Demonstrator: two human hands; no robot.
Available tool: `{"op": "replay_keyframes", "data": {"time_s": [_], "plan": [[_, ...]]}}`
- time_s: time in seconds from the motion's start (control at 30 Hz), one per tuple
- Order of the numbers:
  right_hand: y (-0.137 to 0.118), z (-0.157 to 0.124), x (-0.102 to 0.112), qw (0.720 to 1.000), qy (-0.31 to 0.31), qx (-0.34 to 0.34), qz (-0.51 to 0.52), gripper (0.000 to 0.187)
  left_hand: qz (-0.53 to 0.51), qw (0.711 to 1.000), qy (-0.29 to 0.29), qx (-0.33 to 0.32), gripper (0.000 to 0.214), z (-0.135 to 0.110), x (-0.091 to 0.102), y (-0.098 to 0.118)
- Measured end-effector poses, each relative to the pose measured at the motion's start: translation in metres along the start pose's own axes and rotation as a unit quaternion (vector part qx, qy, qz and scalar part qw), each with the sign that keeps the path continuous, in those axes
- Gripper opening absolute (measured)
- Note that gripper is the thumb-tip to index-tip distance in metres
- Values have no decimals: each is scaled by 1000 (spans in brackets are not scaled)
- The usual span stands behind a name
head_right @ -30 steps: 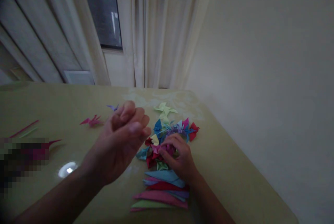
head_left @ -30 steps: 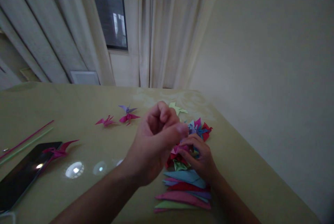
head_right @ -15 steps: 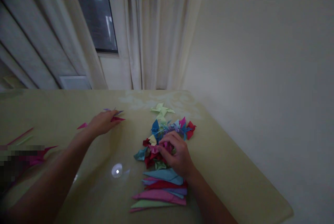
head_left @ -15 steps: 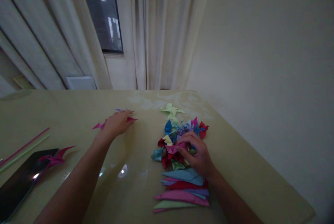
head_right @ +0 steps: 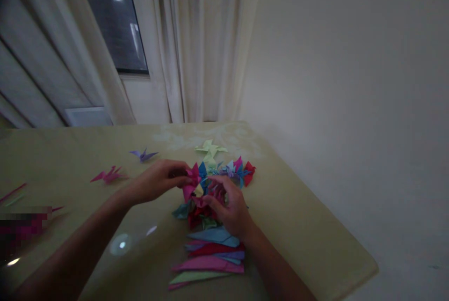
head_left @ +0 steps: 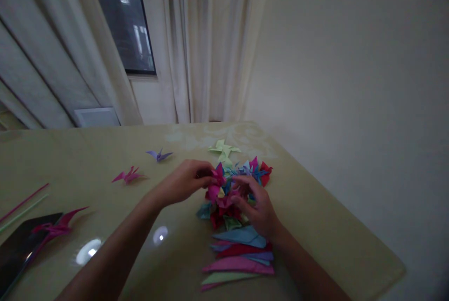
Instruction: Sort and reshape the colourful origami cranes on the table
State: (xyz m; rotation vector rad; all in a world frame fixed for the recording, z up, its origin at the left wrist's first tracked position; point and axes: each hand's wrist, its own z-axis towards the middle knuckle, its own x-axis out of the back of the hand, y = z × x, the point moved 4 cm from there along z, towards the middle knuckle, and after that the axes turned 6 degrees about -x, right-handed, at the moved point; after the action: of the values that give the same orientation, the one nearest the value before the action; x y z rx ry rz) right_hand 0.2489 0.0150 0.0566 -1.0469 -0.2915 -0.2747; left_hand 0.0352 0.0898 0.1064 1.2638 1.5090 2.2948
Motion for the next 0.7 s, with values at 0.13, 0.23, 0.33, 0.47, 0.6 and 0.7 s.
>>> {"op": "replay_keyframes", "data": {"time_s": [0.13,0.23,0.33,0.47,0.6,0.7], "plan": [[-4,0,3,999,13,25,-15,9,49,998,-29,-41,18,4,-40,30],[-3,3,12,998,45,24,-26,12,74,996,-30,-28,25,3,-35,20],[0,6,22,996,92,3,-18,12,241,968,21,63,44,-10,6,-23],[4,9,34,989,146,-10,-12,13,465,820,123,312,49,-59,84,-100],[6,10,38,987,160,-16,-12,15,409,822,94,384,35,-93,117,-150],[10,11,36,989,145,-32,-13,18,379,864,79,323,10,-85,116,-149]]}}
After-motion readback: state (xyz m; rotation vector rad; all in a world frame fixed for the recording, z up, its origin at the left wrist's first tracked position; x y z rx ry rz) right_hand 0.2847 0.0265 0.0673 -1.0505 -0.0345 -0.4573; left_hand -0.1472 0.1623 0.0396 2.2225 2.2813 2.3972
